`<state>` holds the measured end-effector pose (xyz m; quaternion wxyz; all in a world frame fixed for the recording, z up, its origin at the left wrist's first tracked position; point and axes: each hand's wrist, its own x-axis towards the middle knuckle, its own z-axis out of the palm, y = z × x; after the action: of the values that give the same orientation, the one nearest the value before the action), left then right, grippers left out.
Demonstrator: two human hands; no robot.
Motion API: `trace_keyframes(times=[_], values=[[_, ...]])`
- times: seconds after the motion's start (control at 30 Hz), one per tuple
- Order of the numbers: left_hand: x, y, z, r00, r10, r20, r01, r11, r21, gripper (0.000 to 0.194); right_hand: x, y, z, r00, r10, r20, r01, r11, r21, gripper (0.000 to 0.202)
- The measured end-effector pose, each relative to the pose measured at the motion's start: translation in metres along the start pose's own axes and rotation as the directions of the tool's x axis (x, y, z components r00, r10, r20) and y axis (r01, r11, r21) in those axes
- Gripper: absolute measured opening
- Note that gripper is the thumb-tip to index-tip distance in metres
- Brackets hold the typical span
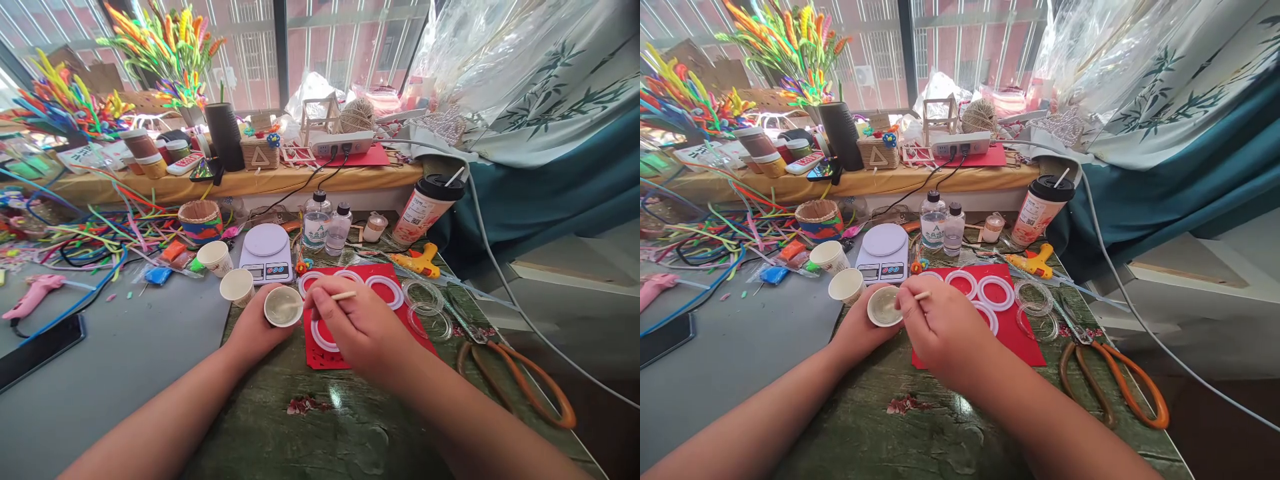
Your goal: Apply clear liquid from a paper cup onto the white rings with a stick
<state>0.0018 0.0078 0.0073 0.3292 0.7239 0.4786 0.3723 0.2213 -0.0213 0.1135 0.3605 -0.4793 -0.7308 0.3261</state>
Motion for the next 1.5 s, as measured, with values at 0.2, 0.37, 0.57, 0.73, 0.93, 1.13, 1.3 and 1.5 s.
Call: trace_keyframes(times=[0.2,0.37,0.57,0.73,0.93,1.13,1.3,1.5], values=[[0.0002,0.0027,-0.0004,1.0,-0.019,-0.004,0.019,1.0,-0.024,0.042,-0.0001,0.0003,0.0005,0.999,-0.02,-0.031,0.02,1.0,-0.013,0.034],[0.0001,0.0024,-0.0002,1.0,-0.02,-0.009,0.02,1.0,-0.015,0.044,-0.0004,0.0018,0.0015,0.997,-0.029,-0.078,0.025,0.998,-0.052,0.034],[0.0011,0.0035,-0.0007,0.999,-0.019,-0.026,0.019,1.0,-0.007,0.042,0.0008,0.0032,0.0005,0.997,-0.025,-0.073,0.021,0.998,-0.053,0.035],[0.0013,0.0023,-0.0011,0.999,-0.019,-0.026,0.019,1.0,0.009,0.042,0.0017,0.0024,-0.0005,0.998,-0.007,-0.058,0.004,0.999,-0.054,0.034],[0.0005,0.0008,-0.0008,1.0,-0.016,-0.019,0.016,1.0,0.023,0.041,0.0023,0.0025,-0.0013,0.998,0.001,-0.055,-0.004,0.999,-0.052,0.035],[0.0007,0.0014,-0.0009,1.0,-0.017,-0.017,0.017,1.0,-0.005,0.041,0.0014,0.0027,0.0,0.999,-0.019,-0.038,0.018,0.999,-0.04,0.034],[0.0011,0.0005,-0.0007,1.0,-0.016,-0.008,0.016,1.0,-0.017,0.042,0.0017,0.0025,-0.0008,0.999,-0.047,-0.006,0.047,0.999,-0.008,0.033],[0.0015,0.002,-0.0009,1.0,-0.014,0.005,0.014,1.0,-0.005,0.04,0.0024,0.0028,-0.0038,0.999,-0.024,-0.036,0.024,1.0,-0.011,0.036]])
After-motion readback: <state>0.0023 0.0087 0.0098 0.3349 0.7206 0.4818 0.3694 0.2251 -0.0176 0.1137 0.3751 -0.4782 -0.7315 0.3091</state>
